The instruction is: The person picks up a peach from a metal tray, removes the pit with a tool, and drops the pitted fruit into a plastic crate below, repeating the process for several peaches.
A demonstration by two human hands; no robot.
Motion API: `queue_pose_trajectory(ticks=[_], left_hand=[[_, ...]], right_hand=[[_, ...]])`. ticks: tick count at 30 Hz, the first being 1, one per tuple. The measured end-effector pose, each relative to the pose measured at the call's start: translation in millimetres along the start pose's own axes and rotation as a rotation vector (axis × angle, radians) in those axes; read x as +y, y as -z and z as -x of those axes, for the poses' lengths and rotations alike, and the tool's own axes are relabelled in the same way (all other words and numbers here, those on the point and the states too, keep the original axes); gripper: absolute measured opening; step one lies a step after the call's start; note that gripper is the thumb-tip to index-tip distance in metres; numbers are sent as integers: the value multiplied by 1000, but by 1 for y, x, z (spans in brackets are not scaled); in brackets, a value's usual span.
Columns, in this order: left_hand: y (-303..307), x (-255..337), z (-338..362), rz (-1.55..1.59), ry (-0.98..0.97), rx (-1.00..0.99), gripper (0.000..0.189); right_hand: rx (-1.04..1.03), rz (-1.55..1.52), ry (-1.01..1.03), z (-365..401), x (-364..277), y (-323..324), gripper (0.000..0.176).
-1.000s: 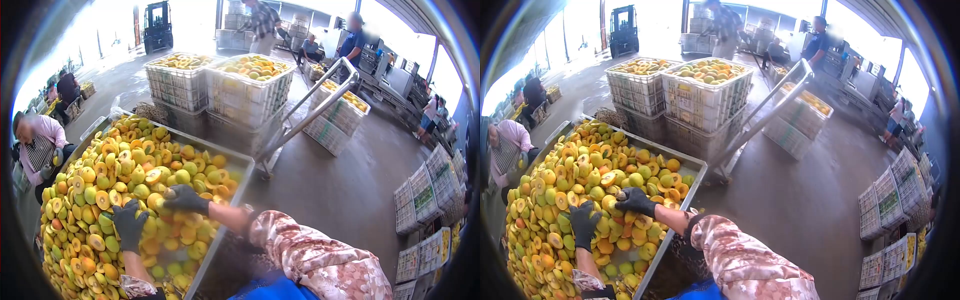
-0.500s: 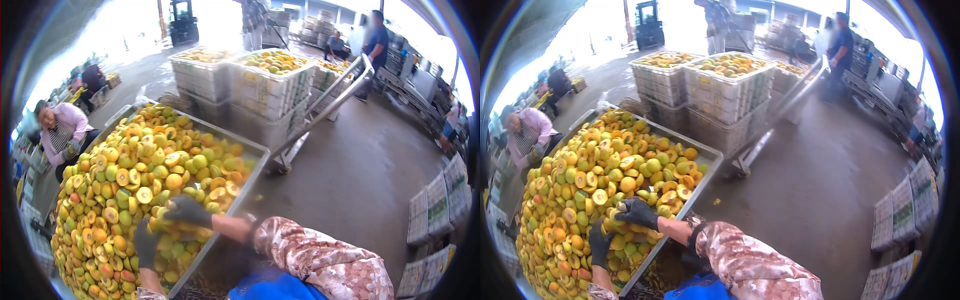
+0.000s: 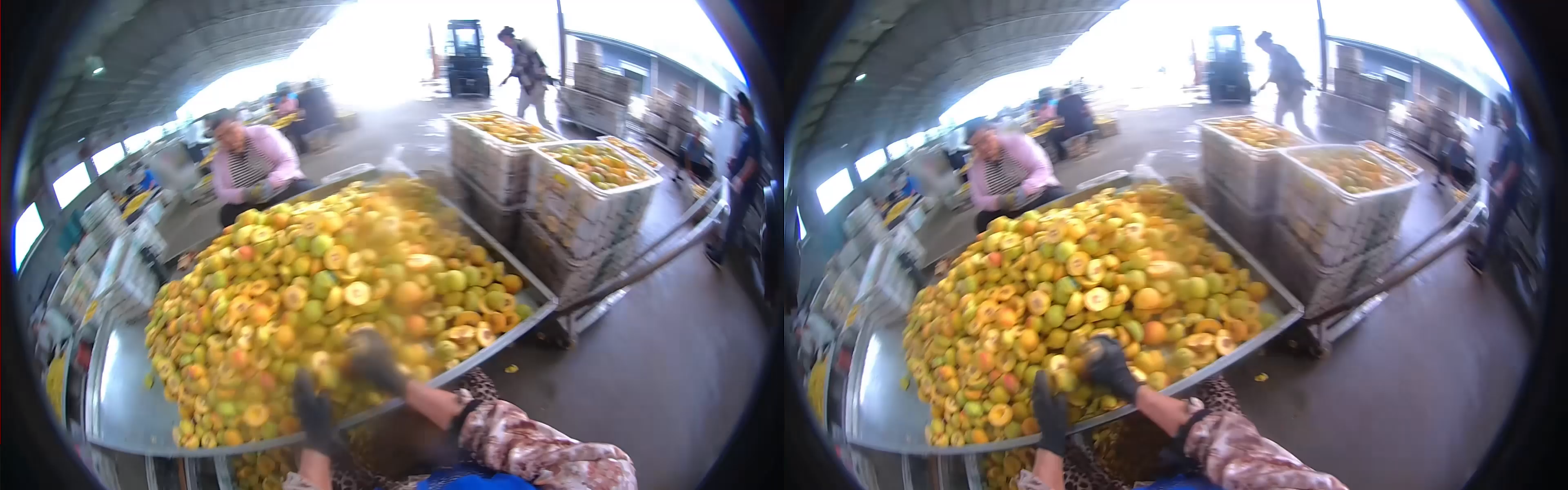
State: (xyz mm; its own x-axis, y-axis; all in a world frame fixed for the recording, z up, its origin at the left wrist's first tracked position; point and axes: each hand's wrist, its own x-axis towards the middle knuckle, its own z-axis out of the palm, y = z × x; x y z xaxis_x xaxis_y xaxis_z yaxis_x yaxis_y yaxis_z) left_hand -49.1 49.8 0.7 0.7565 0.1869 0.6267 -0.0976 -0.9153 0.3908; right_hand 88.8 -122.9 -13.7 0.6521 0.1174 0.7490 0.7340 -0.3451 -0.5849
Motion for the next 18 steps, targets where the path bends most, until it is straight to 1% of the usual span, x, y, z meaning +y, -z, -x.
queue_pose_trajectory(ticks=[1, 2, 3, 5, 6, 7, 8, 10, 11, 12, 13, 15, 16, 17, 18], left_hand=[[2, 15, -6, -32, -14, 115, 56], [16, 40, -17, 13, -14, 168, 53], [29, 64, -26, 63, -16, 211, 50], [19, 77, -25, 537, 194, 112, 45], [24, 101, -28, 883, 400, -30, 43], [32, 127, -32, 1223, 627, -168, 42], [46, 149, -33, 1471, 785, -282, 39], [46, 166, -27, 1379, 551, -373, 34], [39, 164, -22, 1325, 498, -363, 32], [34, 165, -19, 1270, 446, -351, 30], [30, 167, -18, 1214, 397, -336, 28], [45, 172, -16, 1652, 998, -355, 29], [51, 173, -14, 1666, 969, -330, 32], [57, 173, -12, 1680, 941, -305, 36], [59, 170, -11, 1710, 903, -265, 39]], right_hand=[[31, -56, -64, -6, -4, 19, 28], [66, -114, -125, -12, -8, 38, 24], [8, -335, -250, -16, -23, 65, 26], [-66, -797, -530, -27, -58, 108, 32], [-77, -1034, -692, -33, -77, 125, 36], [-72, -980, -479, -31, -83, 132, 37], [-49, -929, -272, -29, -90, 140, 38], [-147, -779, -272, -29, -105, 153, 33], [-234, -968, -747, -29, -115, 154, 31], [-173, -809, -624, -20, -115, 150, 27], [-106, -812, -683, -13, -115, 151, 25], [28, -815, -785, -10, -111, 159, 21], [70, -816, -736, -11, -107, 161, 14], [-77, -814, -911, -7, -107, 177, 12], [-154, -750, -942, -5, -109, 186, 13]])
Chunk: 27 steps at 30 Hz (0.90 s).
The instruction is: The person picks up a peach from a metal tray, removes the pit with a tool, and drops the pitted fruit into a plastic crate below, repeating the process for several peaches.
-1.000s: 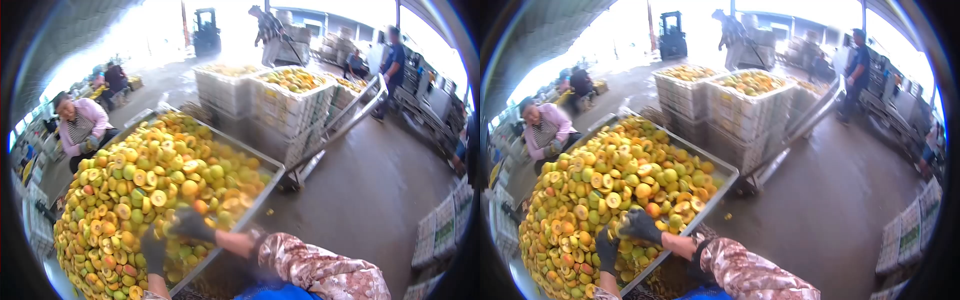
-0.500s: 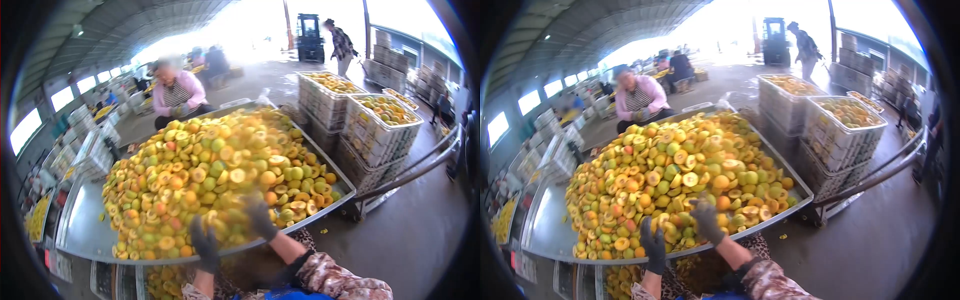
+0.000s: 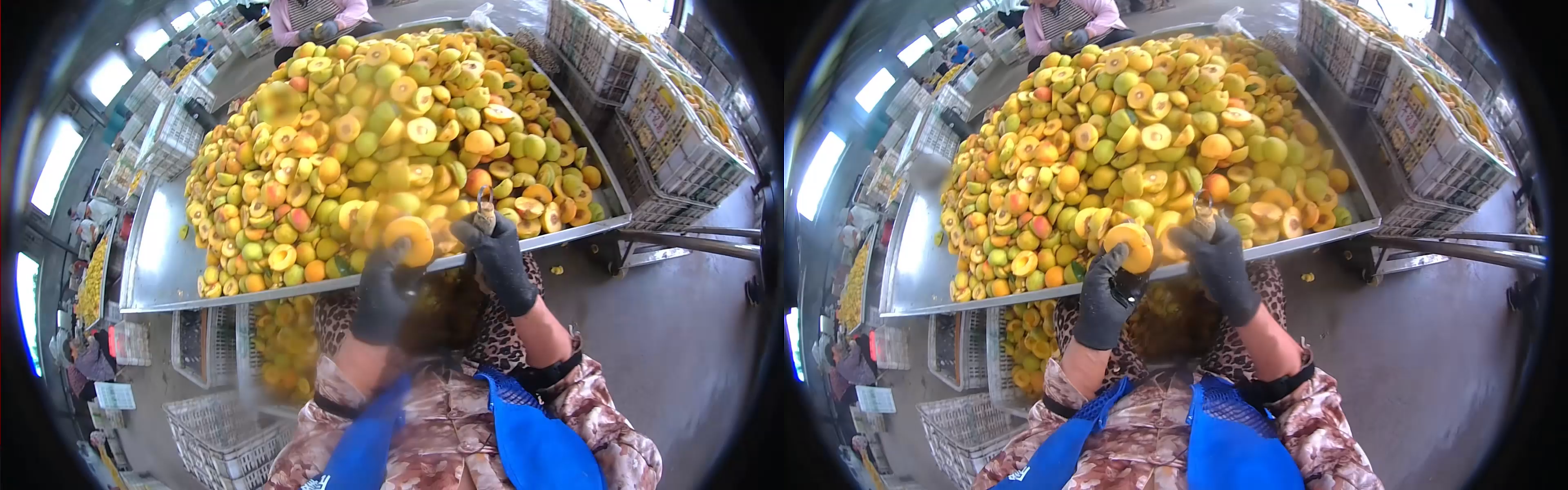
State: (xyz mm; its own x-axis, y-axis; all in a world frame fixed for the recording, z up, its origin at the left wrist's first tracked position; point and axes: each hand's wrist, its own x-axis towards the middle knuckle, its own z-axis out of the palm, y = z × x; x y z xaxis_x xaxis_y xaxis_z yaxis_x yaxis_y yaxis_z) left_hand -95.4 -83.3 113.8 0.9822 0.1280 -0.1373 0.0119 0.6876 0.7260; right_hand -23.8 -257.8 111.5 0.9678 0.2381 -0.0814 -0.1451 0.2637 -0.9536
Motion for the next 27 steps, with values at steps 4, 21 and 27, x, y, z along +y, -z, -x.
queue_pose_trajectory(ticks=[4, 21, 27], left_hand=[[11, 4, 3, 288, 44, -56, 51], [21, -16, 9, -90, 36, 75, 60], [13, -18, 20, -6, 17, 78, 68]], right_hand=[[-81, 106, -56, 33, 10, -4, 22], [-337, 156, -218, 68, 41, -8, 28], [-352, 363, -112, 77, 45, -7, 36]])
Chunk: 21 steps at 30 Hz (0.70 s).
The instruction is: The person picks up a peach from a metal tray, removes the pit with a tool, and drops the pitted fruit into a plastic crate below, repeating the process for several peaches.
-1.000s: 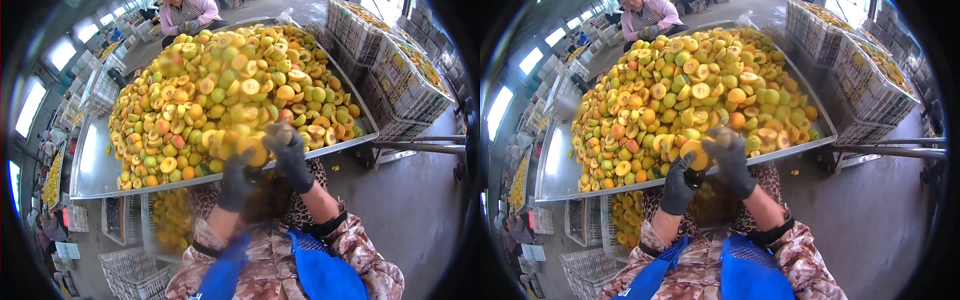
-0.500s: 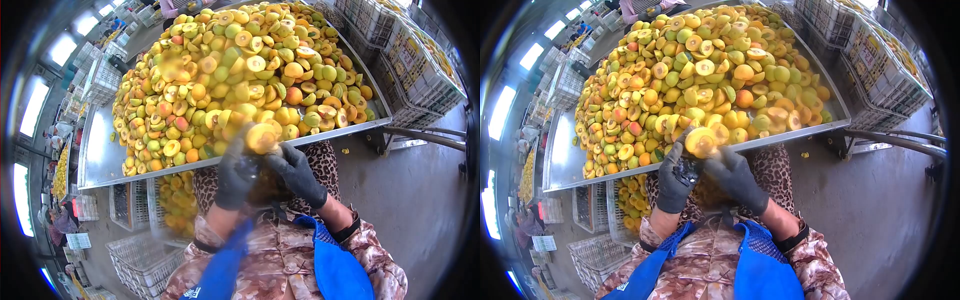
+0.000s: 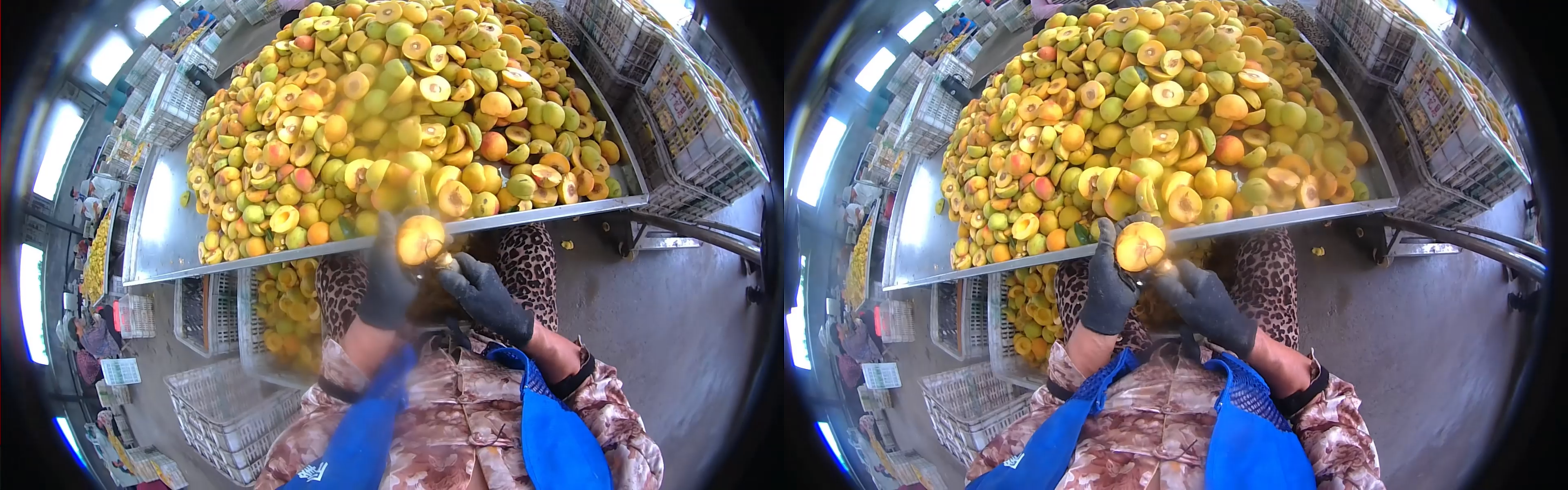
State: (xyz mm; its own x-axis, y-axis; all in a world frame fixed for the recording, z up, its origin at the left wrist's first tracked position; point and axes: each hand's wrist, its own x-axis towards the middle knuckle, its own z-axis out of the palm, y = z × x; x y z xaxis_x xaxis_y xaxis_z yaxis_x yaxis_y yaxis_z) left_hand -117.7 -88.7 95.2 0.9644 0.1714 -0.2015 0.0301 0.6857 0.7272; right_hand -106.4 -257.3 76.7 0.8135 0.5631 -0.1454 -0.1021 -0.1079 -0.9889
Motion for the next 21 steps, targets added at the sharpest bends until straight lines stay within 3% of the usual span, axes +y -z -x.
queue_pose_trajectory(ticks=[7, 10, 12, 15, 19, 21], left_hand=[[11, 2, -1, -104, 27, 63, 67], [10, 5, 3, -113, 56, 80, 67], [1, 7, 8, -120, 65, 114, 67], [16, -7, 5, -353, -12, 17, 63], [24, -17, 3, -955, -482, -115, 54], [21, -13, 4, -1180, -675, -144, 44]], right_hand=[[34, 186, 238, -5, -1, -5, 35], [-24, 139, 237, -3, 1, -8, 38], [-66, 331, 225, -3, 13, -1, 39], [-96, 418, 249, 1, 21, 9, 36], [-121, 153, 246, 2, 34, 3, 39], [-81, 236, 243, 2, 40, 1, 39]])
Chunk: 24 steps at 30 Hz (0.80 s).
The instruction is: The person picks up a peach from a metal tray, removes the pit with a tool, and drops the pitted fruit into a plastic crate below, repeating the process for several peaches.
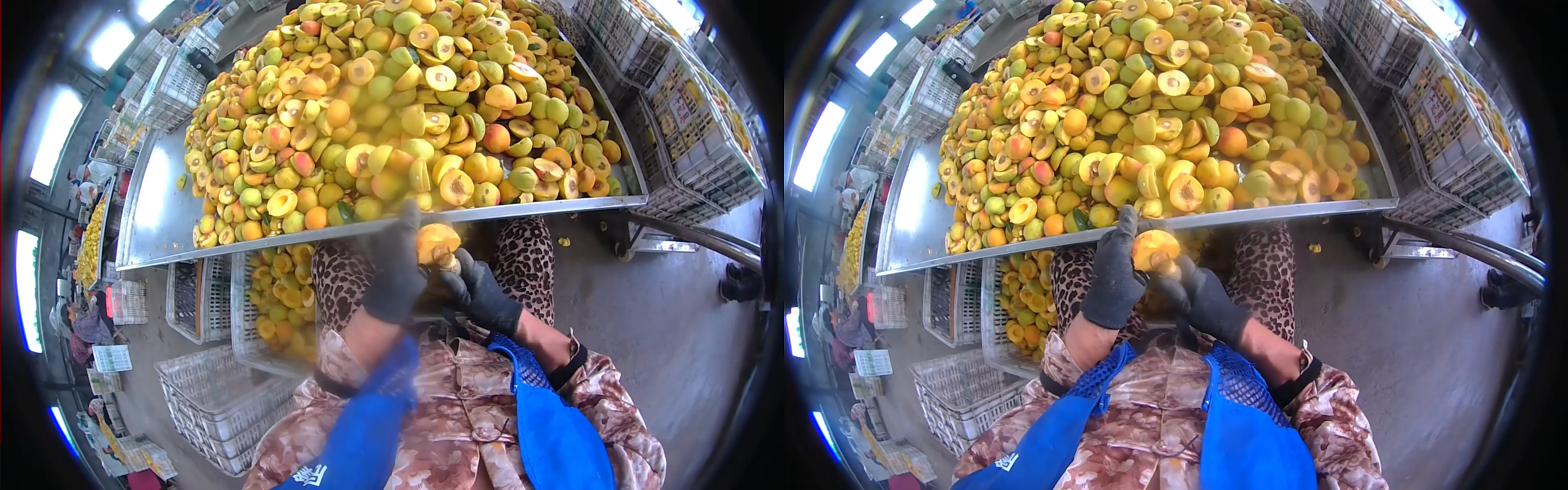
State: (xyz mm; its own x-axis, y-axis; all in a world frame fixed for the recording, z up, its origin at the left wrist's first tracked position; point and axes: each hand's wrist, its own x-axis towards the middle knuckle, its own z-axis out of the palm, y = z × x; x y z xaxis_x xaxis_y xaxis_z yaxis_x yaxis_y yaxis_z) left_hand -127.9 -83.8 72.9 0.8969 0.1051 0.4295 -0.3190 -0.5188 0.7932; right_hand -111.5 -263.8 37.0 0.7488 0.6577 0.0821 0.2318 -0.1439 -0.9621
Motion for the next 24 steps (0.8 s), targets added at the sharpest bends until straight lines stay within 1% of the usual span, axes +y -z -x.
queue_pose_trajectory(ticks=[1, 2, 4, 5, 7, 8, 9, 10, 11, 13, 15, 17, 18, 19, 21, 23, 24], left_hand=[[0, 1, 0, -88, -58, 14, 40], [-4, 3, 3, -112, -55, 39, 40], [-7, -1, 2, 219, 193, 79, 50], [-7, -9, -1, 573, 441, 91, 57], [-7, -5, -2, 710, 498, 87, 59], [-8, 3, 0, 496, 302, 73, 54], [-11, 8, 1, 379, 194, 67, 48], [-13, 14, 1, 260, 87, 73, 42], [-17, 16, 0, 240, 68, 89, 37], [-21, 23, -3, 503, 247, 160, 31], [-21, 31, -14, 1064, 646, 263, 32], [-20, 40, -16, 617, 447, 149, 42], [-20, 40, -15, 607, 462, 125, 46], [-20, 40, -13, 596, 477, 101, 51], [-22, 34, -21, 1003, 719, 122, 59], [-23, 35, -26, 957, 629, 146, 60], [-23, 35, -29, 934, 579, 159, 60]], right_hand=[[16, 43, -5, 0, 3, -1, 38], [7, 60, -5, -1, 8, 0, 38], [-3, 97, -9, -4, 12, 4, 38], [15, 16, -28, -5, 11, 3, 38], [45, -149, -68, -9, -1, -3, 38], [39, -90, -39, -9, 2, 0, 37], [34, -29, -8, -8, 7, 4, 37], [31, 31, 21, -8, 11, 7, 36], [19, 104, 36, -9, 14, 11, 37], [-9, 250, 68, -12, 16, 17, 39], [53, -115, -104, -14, 8, 2, 46], [104, -198, -87, -12, 3, 2, 42], [118, -95, 15, -11, -1, 10, 36], [133, 8, 117, -10, -5, 15, 34], [130, 45, 152, -14, -16, 19, 35], [111, 79, 184, -14, -18, 17, 34], [98, 94, 203, -14, -17, 16, 41]])
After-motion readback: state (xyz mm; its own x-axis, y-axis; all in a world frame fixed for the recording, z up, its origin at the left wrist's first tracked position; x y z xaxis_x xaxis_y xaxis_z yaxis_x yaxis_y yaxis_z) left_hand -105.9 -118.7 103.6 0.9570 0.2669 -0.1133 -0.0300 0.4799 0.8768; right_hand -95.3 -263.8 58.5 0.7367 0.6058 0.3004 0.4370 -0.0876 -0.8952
